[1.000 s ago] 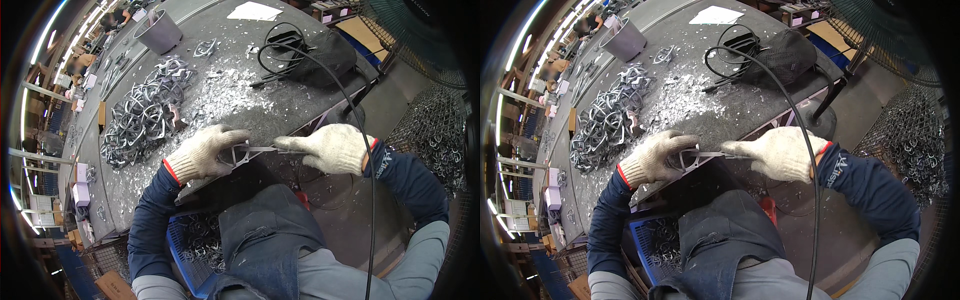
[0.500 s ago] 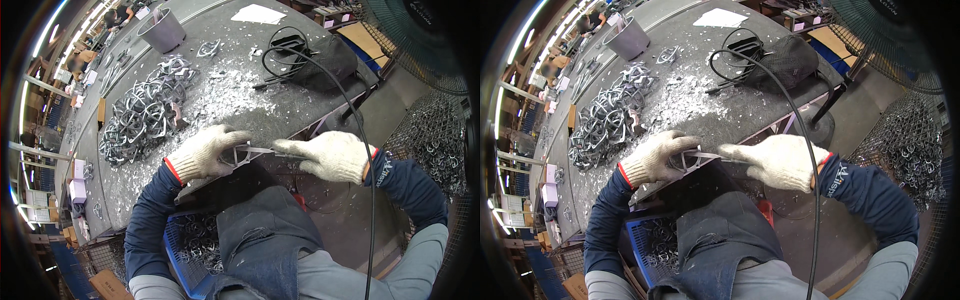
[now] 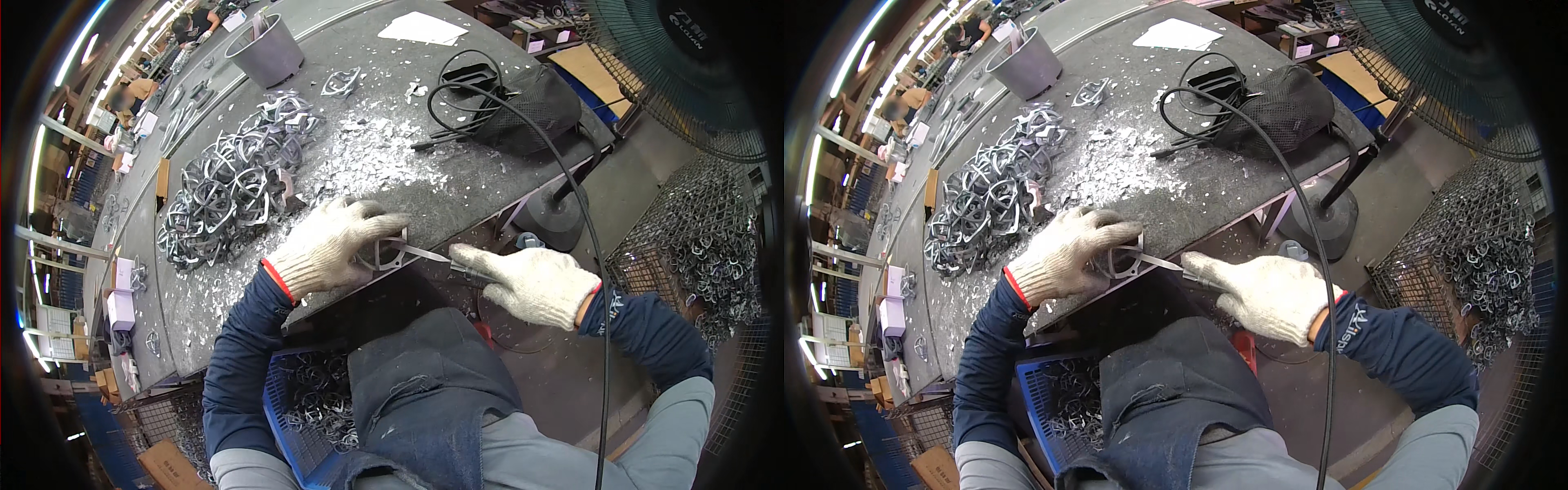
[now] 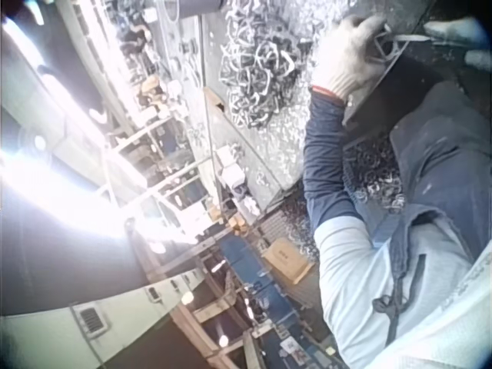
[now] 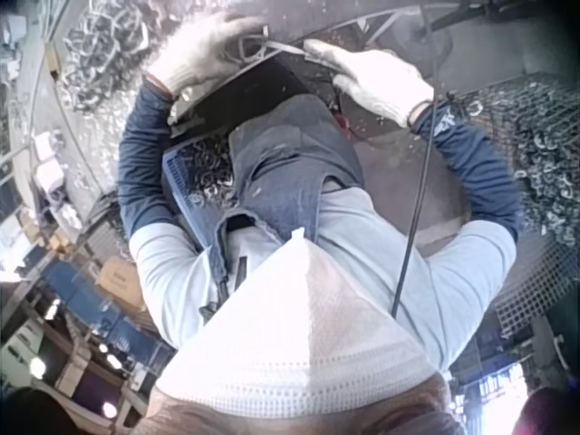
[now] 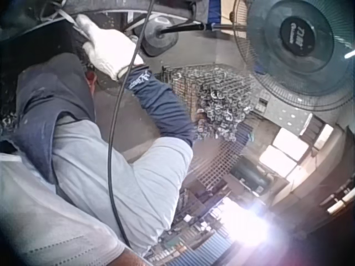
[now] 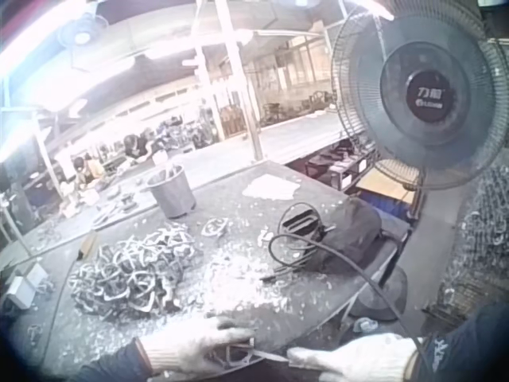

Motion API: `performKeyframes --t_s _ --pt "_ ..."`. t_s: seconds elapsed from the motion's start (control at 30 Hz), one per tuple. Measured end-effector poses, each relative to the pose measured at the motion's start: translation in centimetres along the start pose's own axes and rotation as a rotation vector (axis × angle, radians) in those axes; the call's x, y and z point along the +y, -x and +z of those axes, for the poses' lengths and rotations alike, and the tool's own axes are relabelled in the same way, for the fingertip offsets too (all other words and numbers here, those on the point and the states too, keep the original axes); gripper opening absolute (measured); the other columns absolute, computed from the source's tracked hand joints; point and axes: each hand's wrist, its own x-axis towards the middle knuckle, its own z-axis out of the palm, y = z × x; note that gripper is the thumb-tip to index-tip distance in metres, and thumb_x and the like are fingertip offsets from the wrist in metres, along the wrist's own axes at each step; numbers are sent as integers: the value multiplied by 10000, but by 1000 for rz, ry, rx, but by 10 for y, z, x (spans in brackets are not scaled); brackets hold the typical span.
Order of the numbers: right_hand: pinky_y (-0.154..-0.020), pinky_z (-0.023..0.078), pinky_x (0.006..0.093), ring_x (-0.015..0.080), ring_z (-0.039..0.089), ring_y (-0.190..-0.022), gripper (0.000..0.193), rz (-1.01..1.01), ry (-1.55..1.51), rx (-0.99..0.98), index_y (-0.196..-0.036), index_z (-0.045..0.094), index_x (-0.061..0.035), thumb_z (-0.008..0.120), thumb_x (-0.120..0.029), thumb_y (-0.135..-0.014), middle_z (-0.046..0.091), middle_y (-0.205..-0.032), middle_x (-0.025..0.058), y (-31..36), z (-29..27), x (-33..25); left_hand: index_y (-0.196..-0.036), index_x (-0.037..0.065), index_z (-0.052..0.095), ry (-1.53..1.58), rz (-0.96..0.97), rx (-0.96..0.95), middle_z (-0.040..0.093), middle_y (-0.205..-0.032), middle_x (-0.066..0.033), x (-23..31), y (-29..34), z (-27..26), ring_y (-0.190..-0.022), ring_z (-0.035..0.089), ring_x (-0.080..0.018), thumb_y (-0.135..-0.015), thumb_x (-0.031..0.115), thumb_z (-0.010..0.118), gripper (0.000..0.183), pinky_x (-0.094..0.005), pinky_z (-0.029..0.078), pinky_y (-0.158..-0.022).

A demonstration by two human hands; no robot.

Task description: The person deburrs metal brackets using a handheld power filing tool, turning each bracket to file its inner surfaces and outer edges.

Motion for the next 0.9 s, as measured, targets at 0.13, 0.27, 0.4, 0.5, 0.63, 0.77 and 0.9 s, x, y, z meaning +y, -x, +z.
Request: performKeyframes --t_s 0.13,0.27,0.4,0.5,0.63,0.77,0.9 --pt "-971 649 553 487 804 -1089 784 -46 -253 -27 -1788 397 -218 697 -286 -1067 802 -1247 291 6 11 19 -1674 109 570 27 -81 127 597 -1653 -240 -2 6 9 -1429 623 -466 -721 191 914 1017 -554 503 -1232" --pt "-1051 627 547 508 787 -1151 795 -85 -431 54 -1797 378 -174 667 -254 -1061 766 -1365 320 17 8 35 -1665 -8 531 197 -239 228 580 -1670 -274 13 11 21 -1546 543 -470 -759 224 910 1009 -549 450 -1290" --pt "-1046 628 546 497 793 -1146 780 -16 -370 -16 -1789 395 -182 666 -267 -1062 767 -1361 317 5 2 33 -1630 -10 573 109 -207 250 608 -1653 -250 7 5 35 -1551 542 -467 -793 237 919 939 -543 437 -1300" --pt "-938 650 543 452 816 -1034 761 45 -193 -104 -1777 428 -262 693 -268 -1064 814 -1150 251 -8 -10 17 -1624 39 601 71 -167 235 619 -1662 -203 3 8 37 -1558 541 -459 -804 246 945 913 -557 431 -1299" --pt "-789 653 529 405 816 -887 739 -61 57 96 -1730 507 -307 757 -258 -1036 810 -966 187 -23 -4 32 -1624 86 613 63 -155 208 603 -1689 -174 4 5 36 -1581 521 -446 -808 273 965 908 -578 415 -1302" --pt "-831 665 526 389 816 -935 785 -33 59 50 -1753 459 -355 770 -254 -1040 785 -982 167 -20 -15 29 -1618 86 611 73 -163 210 589 -1700 -168 1 8 42 -1605 496 -441 -817 273 960 894 -586 404 -1309" --pt "-735 652 496 364 820 -833 708 -54 -12 54 -1695 561 -313 756 -239 -1019 802 -880 137 -15 -6 27 -1592 79 614 59 -116 249 597 -1671 -180 -1 4 45 -1621 476 -452 -821 273 961 868 -601 371 -1339"
